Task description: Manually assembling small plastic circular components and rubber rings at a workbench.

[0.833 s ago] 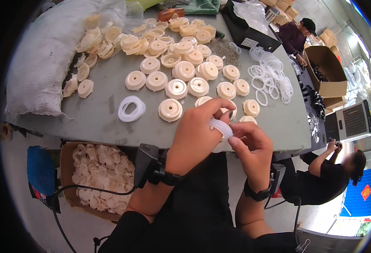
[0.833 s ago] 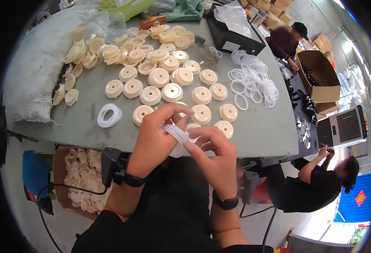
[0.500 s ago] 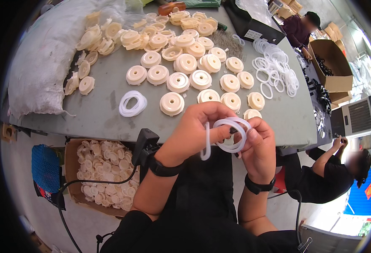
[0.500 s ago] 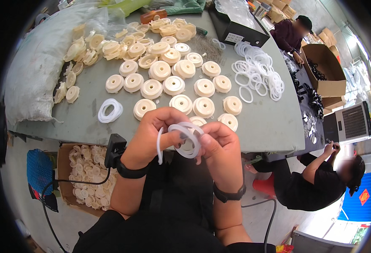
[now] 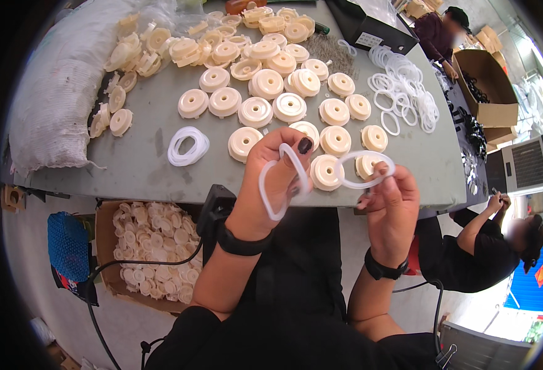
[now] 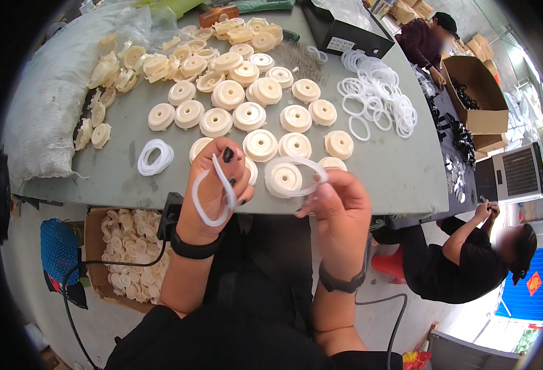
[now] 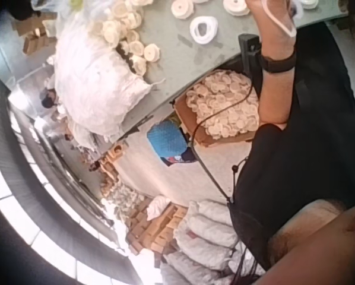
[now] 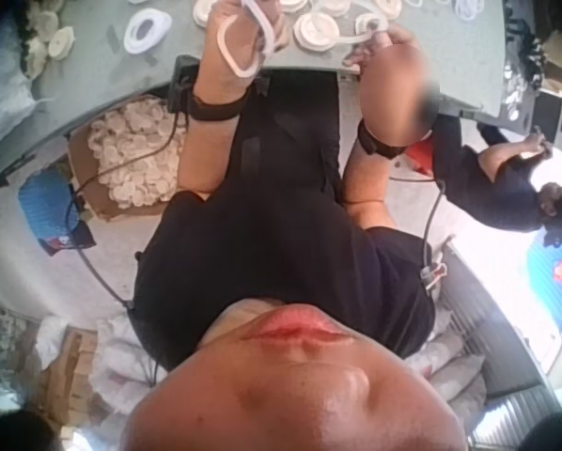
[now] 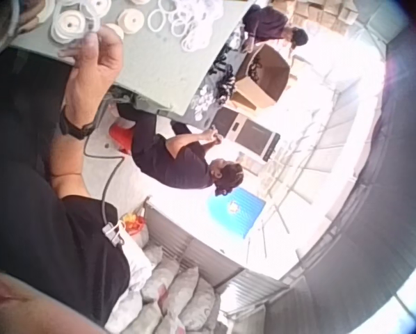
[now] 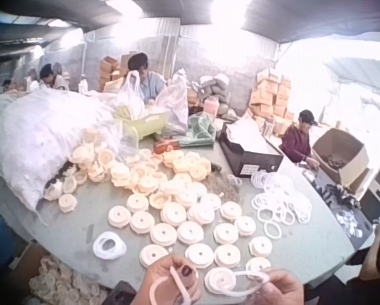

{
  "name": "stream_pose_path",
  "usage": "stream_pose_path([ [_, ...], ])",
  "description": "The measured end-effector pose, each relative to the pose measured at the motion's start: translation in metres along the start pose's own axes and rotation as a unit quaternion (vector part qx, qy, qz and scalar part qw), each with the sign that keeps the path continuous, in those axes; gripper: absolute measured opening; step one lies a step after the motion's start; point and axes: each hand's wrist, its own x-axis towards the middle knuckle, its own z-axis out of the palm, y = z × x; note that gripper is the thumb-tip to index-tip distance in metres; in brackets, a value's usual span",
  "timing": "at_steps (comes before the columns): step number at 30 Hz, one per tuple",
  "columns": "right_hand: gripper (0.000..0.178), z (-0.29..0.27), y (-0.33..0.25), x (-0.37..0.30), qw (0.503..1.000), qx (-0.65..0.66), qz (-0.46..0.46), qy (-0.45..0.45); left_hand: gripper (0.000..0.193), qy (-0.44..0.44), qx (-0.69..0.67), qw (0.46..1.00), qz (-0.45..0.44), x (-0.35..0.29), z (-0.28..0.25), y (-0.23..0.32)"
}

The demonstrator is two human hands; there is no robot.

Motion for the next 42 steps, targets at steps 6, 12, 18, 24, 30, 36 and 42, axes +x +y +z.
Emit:
stream_pose_path([
  [6, 0.014, -0.037, -0.017, -0.007, 0.994, -0.092, -0.022, -0.055, 0.051, -0.174, 0.071, 0.975, -0.120, 0.000, 0.009, 0.002],
  [12, 0.018, -0.062, -0.023, -0.014, 0.976, -0.203, 0.028, -0.074, 0.028, -0.143, 0.177, 0.960, -0.162, 0.004, 0.031, -0.011],
  [18, 0.020, -0.073, -0.012, 0.006, 0.947, -0.311, 0.062, 0.051, 0.017, -0.128, 0.505, 0.853, 0.010, 0.025, 0.041, -0.029],
  [24, 0.016, -0.095, 0.009, 0.028, 0.907, -0.412, 0.033, 0.080, 0.015, -0.117, 0.673, 0.728, 0.055, 0.044, 0.052, -0.053],
  [30, 0.017, -0.105, 0.020, 0.037, 0.895, -0.440, -0.029, 0.065, 0.022, -0.115, 0.709, 0.695, 0.023, 0.051, 0.058, -0.060],
  [36, 0.016, -0.110, 0.016, 0.045, 0.907, -0.416, 0.052, 0.045, 0.026, -0.110, 0.705, 0.701, 0.015, 0.058, 0.059, -0.063],
  [42, 0.016, -0.104, 0.022, 0.050, 0.891, -0.448, 0.024, 0.072, 0.025, -0.119, 0.727, 0.675, 0.033, 0.063, 0.058, -0.068],
])
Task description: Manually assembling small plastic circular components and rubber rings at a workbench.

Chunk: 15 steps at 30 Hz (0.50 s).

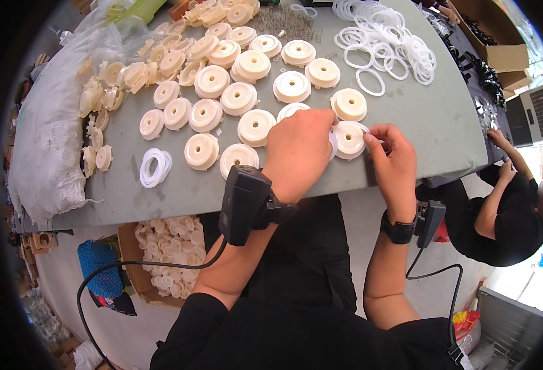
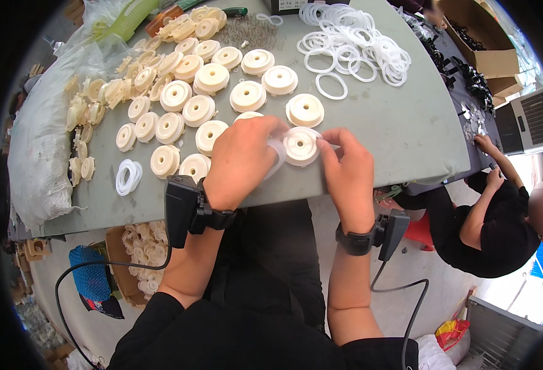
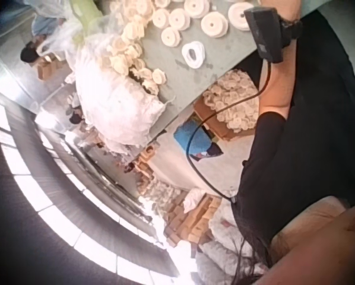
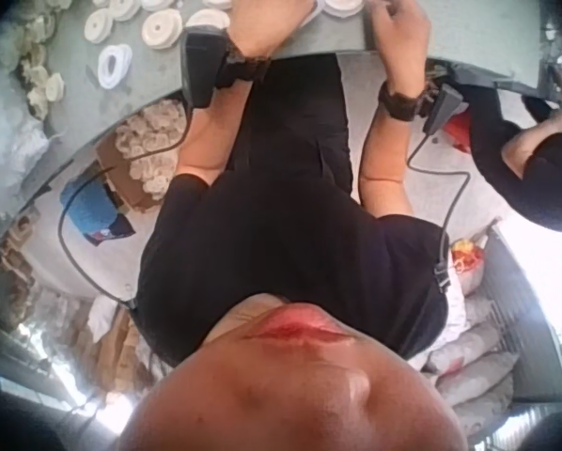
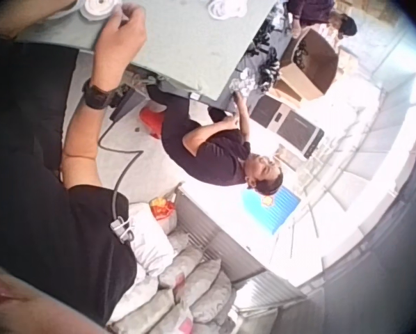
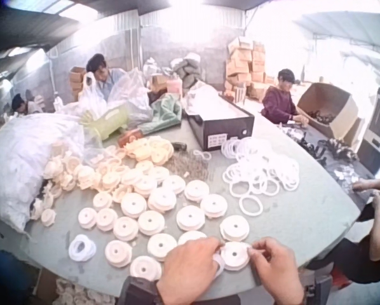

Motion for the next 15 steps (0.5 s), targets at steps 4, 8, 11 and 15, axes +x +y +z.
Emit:
stream_pose_path([
  [4, 0.016, 0.004, -0.003, 0.004, 0.999, -0.043, -0.004, 0.013, 0.021, -0.038, 0.041, 0.998, -0.023, 0.009, -0.003, 0.006],
  [8, 0.017, 0.008, -0.002, 0.008, 0.999, -0.044, 0.014, 0.023, 0.017, -0.025, 0.052, 0.998, -0.019, 0.011, 0.001, 0.009],
  [11, 0.017, 0.008, 0.008, 0.013, 0.997, -0.066, 0.008, 0.026, 0.013, -0.013, 0.065, 0.998, -0.018, 0.011, 0.000, 0.015],
  [15, 0.016, 0.008, 0.004, 0.016, 0.997, -0.075, 0.015, 0.012, 0.013, -0.002, 0.103, 0.995, 0.007, 0.014, 0.002, 0.008],
])
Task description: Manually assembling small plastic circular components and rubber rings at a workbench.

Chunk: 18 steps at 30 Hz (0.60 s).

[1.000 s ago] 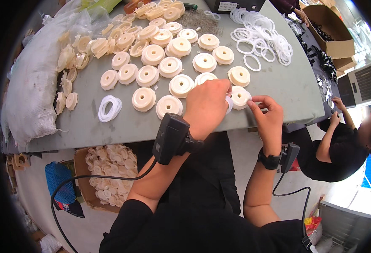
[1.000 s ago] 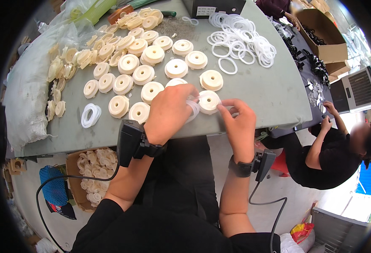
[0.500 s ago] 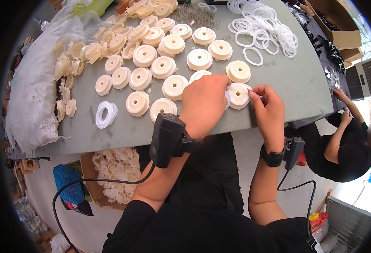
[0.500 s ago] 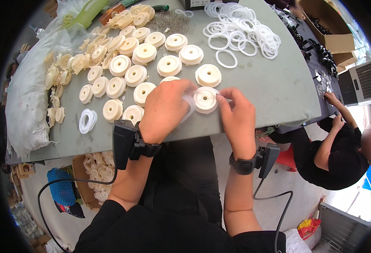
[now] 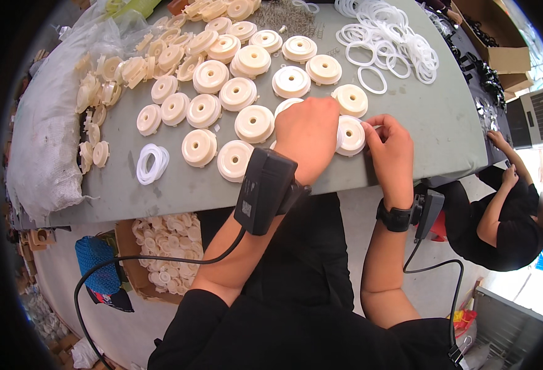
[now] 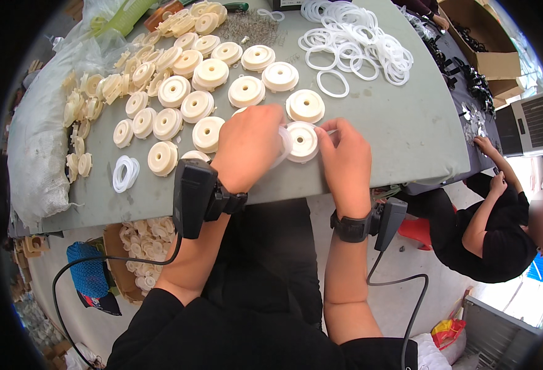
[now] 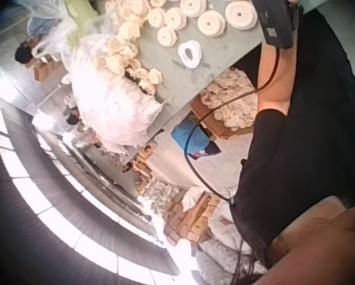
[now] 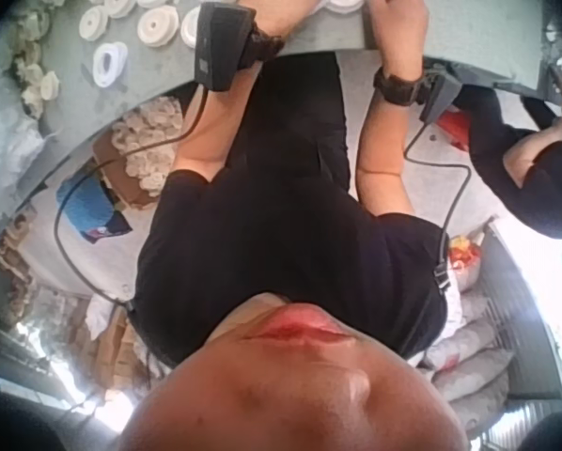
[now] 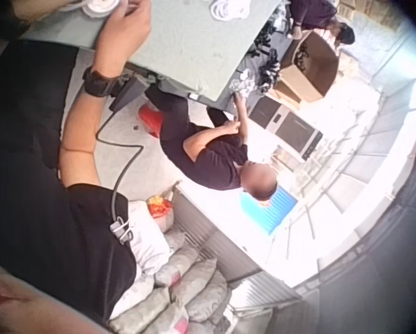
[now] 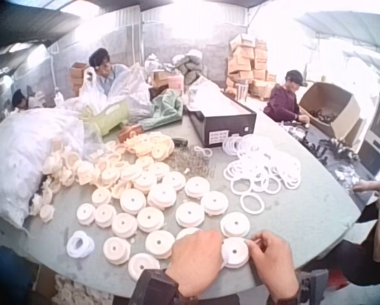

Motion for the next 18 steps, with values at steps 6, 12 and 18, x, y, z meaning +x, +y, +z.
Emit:
stream_pose_path([
  [6, 0.014, -0.002, 0.000, 0.002, 1.000, 0.016, -0.014, -0.015, 0.014, -0.002, -0.047, 0.999, -0.024, 0.003, -0.007, -0.004],
  [12, 0.011, -0.012, -0.042, -0.034, 0.952, 0.303, -0.010, -0.037, 0.013, 0.041, -0.271, 0.962, -0.017, -0.013, -0.031, -0.008],
  [18, 0.012, -0.010, -0.055, -0.044, 0.925, 0.353, -0.031, -0.137, 0.017, -0.020, -0.518, 0.855, -0.021, -0.037, -0.037, -0.016],
])
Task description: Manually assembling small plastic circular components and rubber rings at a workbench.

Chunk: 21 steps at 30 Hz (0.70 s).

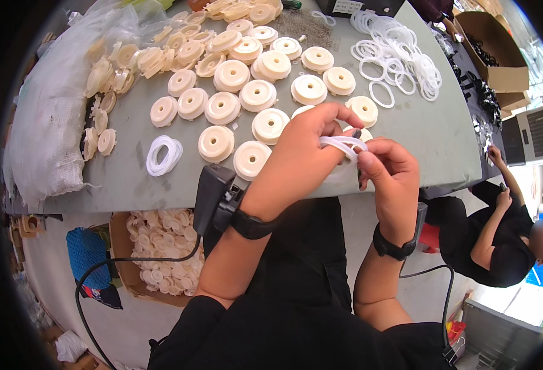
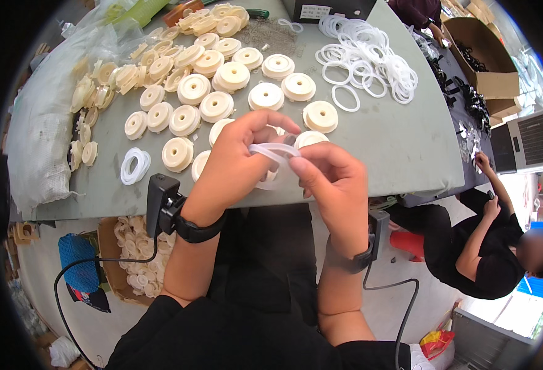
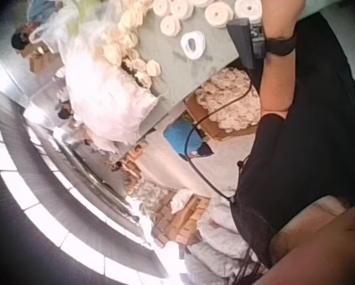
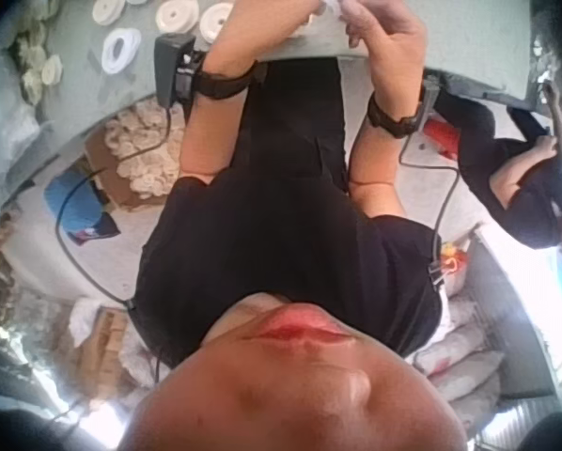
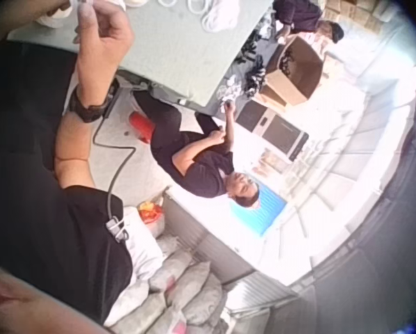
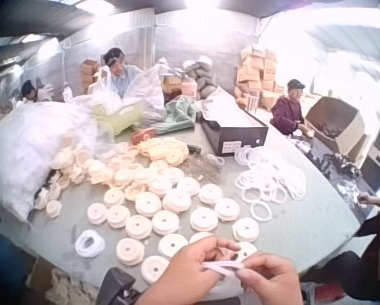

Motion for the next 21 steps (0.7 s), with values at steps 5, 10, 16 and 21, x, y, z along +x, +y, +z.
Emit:
stream_pose_path([
  [5, 0.014, 0.007, 0.004, 0.001, 0.997, 0.074, -0.027, 0.027, 0.027, -0.117, -0.112, 0.986, 0.034, -0.012, -0.021, -0.018],
  [10, 0.018, -0.014, 0.002, 0.014, 0.994, 0.040, -0.030, 0.097, 0.029, -0.113, -0.138, 0.983, -0.034, -0.002, -0.030, -0.002],
  [16, 0.020, -0.041, 0.008, 0.061, 0.997, -0.055, 0.012, 0.059, 0.026, 0.010, 0.148, 0.987, 0.065, 0.056, -0.012, -0.015],
  [21, 0.020, -0.059, 0.017, 0.083, 0.980, -0.187, 0.043, 0.043, 0.018, 0.003, 0.272, 0.961, 0.047, 0.084, -0.008, -0.030],
])
